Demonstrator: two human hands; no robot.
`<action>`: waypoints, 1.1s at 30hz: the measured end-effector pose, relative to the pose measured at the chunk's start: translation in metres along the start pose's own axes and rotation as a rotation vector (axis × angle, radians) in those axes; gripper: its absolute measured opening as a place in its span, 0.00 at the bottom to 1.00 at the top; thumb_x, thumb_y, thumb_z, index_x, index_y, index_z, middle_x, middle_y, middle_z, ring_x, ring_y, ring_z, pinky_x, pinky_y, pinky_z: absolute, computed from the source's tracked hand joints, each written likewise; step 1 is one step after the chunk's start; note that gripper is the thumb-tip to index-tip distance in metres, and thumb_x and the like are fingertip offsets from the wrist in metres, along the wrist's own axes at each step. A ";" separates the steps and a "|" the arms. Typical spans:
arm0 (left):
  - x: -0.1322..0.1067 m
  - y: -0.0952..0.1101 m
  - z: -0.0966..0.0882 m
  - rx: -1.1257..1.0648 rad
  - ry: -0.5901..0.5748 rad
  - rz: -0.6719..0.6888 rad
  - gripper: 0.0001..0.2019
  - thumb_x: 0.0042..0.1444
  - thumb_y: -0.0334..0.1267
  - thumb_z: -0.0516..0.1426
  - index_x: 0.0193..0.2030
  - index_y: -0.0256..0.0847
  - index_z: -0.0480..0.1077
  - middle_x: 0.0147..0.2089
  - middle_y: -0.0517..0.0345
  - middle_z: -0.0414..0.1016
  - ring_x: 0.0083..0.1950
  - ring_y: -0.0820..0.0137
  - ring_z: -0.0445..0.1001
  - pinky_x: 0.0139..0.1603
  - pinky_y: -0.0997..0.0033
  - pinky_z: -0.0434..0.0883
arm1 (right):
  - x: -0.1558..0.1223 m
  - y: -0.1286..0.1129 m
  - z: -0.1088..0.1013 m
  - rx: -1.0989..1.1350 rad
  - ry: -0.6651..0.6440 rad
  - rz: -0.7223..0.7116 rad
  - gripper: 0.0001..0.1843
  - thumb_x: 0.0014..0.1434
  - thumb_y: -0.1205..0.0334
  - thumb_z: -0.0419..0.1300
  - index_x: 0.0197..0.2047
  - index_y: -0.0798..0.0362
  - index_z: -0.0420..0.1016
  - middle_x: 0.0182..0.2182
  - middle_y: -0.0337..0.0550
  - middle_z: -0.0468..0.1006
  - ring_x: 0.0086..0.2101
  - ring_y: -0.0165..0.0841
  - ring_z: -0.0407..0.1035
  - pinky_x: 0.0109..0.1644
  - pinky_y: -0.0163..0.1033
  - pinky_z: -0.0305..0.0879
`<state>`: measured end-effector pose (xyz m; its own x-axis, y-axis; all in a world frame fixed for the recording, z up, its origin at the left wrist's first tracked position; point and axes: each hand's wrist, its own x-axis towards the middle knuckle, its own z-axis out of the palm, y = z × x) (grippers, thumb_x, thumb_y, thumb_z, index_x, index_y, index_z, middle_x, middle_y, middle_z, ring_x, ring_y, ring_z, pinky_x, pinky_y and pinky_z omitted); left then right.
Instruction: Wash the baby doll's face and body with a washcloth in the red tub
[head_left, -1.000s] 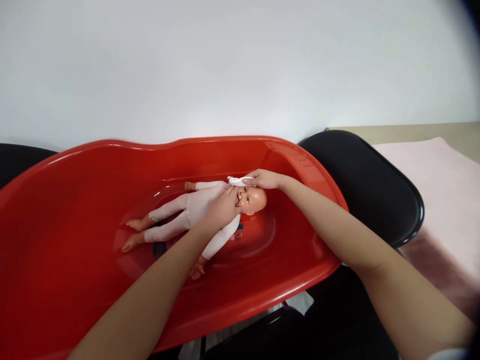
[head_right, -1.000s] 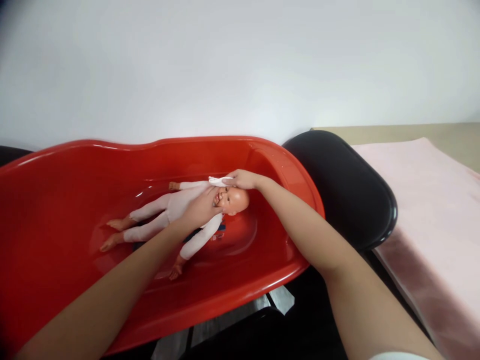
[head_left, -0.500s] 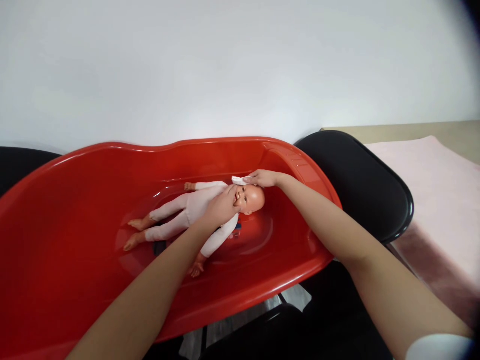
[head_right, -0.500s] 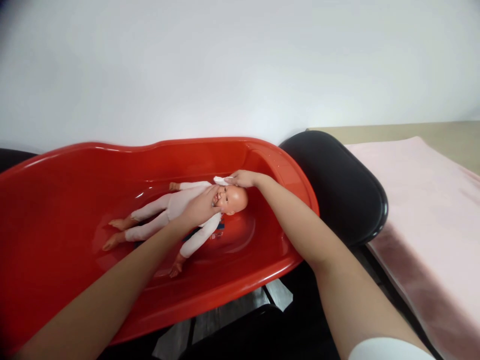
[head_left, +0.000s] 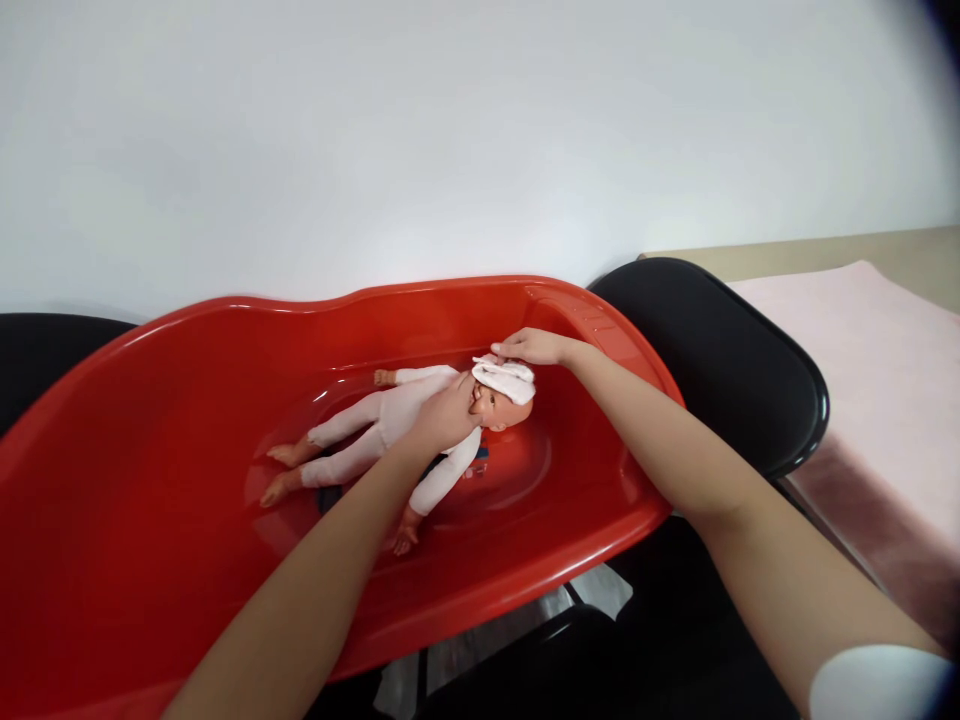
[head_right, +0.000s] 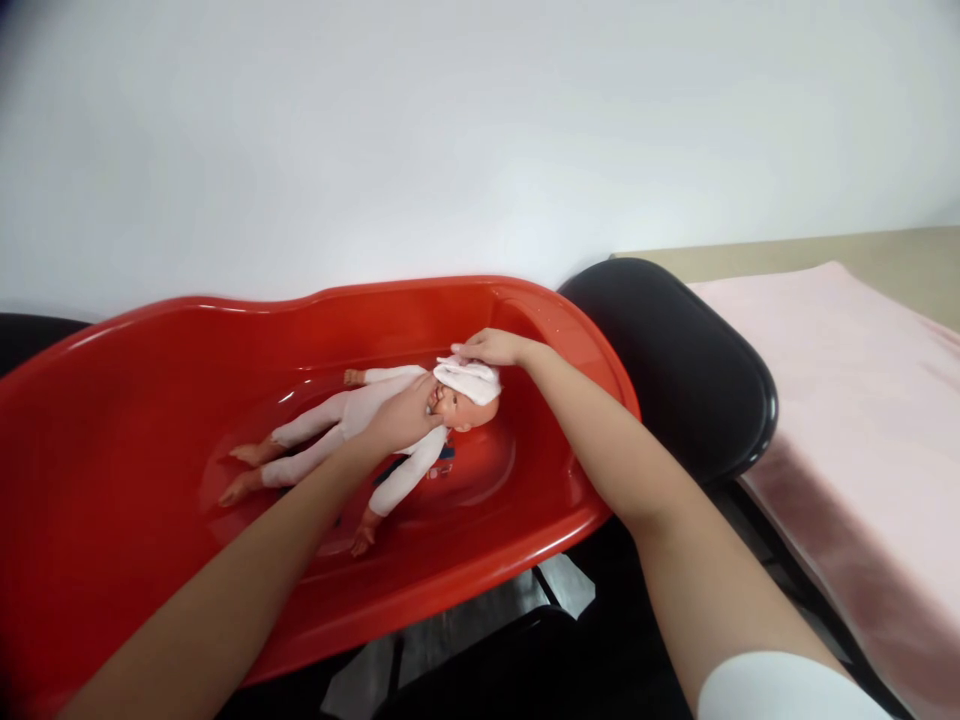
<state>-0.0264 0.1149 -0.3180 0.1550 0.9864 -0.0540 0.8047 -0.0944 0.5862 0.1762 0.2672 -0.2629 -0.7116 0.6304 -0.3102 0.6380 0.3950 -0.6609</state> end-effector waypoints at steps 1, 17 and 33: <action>0.000 0.000 0.000 0.010 0.003 0.012 0.21 0.62 0.36 0.59 0.62 0.47 0.66 0.63 0.50 0.76 0.60 0.53 0.76 0.61 0.55 0.72 | 0.001 0.001 0.001 -0.048 0.000 0.015 0.29 0.65 0.35 0.63 0.47 0.55 0.83 0.46 0.48 0.84 0.42 0.38 0.75 0.46 0.38 0.69; -0.001 -0.001 -0.001 0.070 -0.014 0.009 0.21 0.63 0.37 0.58 0.62 0.48 0.65 0.63 0.51 0.75 0.60 0.52 0.75 0.55 0.56 0.71 | 0.011 0.019 0.011 -0.011 -0.324 0.071 0.41 0.58 0.34 0.69 0.64 0.55 0.75 0.57 0.54 0.82 0.51 0.47 0.78 0.55 0.45 0.76; -0.001 -0.002 0.002 0.115 -0.033 0.017 0.30 0.64 0.39 0.59 0.72 0.48 0.58 0.77 0.43 0.61 0.73 0.47 0.66 0.66 0.54 0.67 | 0.015 0.020 0.011 -0.043 -0.307 0.089 0.49 0.51 0.18 0.62 0.50 0.58 0.81 0.43 0.56 0.85 0.43 0.49 0.81 0.52 0.49 0.77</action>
<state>-0.0272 0.1138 -0.3209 0.1867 0.9797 -0.0727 0.8618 -0.1278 0.4909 0.1752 0.2769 -0.2879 -0.7041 0.4353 -0.5610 0.7086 0.3794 -0.5949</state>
